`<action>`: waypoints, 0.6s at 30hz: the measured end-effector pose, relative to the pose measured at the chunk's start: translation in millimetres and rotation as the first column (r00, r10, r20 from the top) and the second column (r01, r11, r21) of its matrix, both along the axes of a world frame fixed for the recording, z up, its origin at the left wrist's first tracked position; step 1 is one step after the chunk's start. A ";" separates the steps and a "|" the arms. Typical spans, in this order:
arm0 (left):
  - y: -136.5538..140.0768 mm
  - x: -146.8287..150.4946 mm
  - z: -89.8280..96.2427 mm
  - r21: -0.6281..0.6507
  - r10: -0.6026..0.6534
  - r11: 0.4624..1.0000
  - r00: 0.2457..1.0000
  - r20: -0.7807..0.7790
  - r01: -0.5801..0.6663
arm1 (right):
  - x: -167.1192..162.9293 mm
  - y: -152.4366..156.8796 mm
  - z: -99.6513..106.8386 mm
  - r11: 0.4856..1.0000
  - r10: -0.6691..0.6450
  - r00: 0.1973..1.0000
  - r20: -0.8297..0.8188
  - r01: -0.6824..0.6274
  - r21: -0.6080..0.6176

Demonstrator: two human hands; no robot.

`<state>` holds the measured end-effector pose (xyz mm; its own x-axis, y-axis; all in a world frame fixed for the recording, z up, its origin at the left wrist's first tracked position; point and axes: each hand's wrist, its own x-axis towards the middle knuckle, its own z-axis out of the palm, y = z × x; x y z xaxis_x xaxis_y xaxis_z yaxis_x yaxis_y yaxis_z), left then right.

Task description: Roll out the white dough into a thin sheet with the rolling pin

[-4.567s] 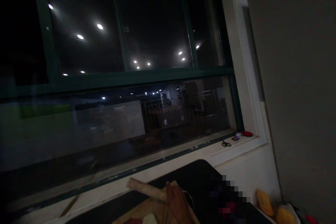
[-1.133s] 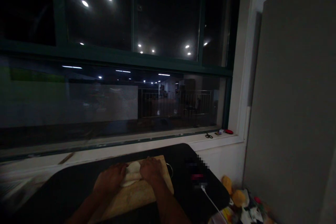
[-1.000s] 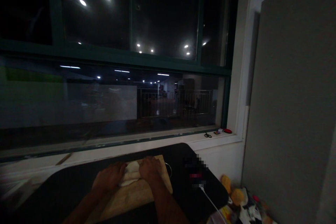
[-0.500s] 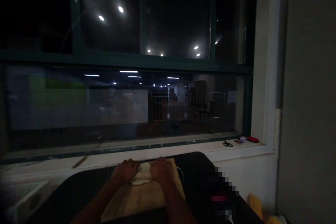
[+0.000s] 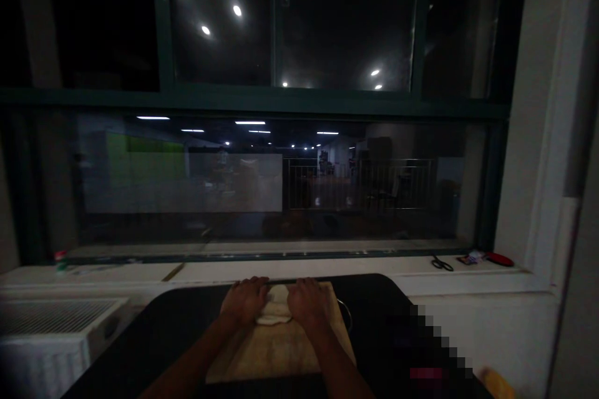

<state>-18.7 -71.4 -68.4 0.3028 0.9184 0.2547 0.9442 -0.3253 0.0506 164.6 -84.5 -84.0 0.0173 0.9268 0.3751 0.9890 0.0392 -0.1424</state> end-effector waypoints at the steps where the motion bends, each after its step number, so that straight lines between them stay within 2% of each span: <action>1: -5.9 -0.9 -2.1 0.045 0.013 0.999 0.999 0.042 -0.015 | -1.4 -6.4 -0.7 1.000 -0.008 1.000 -0.012 0.008 0.017; 4: -20.4 -3.5 -8.2 0.119 0.017 0.993 0.995 0.097 -0.028 | -5.0 -23.9 -5.0 0.999 -0.028 0.999 -0.030 0.029 0.033; 10: -40.6 -8.0 -10.7 0.102 -0.007 0.995 0.997 0.083 -0.002 | -9.7 -48.6 -14.6 0.998 -0.027 1.000 -0.004 0.027 0.048; 18: -67.7 -16.1 -13.2 0.087 -0.023 0.996 0.993 0.119 0.013 | -14.8 -73.2 -6.0 1.000 0.014 1.000 0.028 -0.014 0.013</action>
<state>-34.8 -139.1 -81.6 0.2813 0.8864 0.3677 0.9271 -0.3500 0.1345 149.8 -157.7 -89.9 -0.0063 0.9219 0.3874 0.9919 0.0549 -0.1145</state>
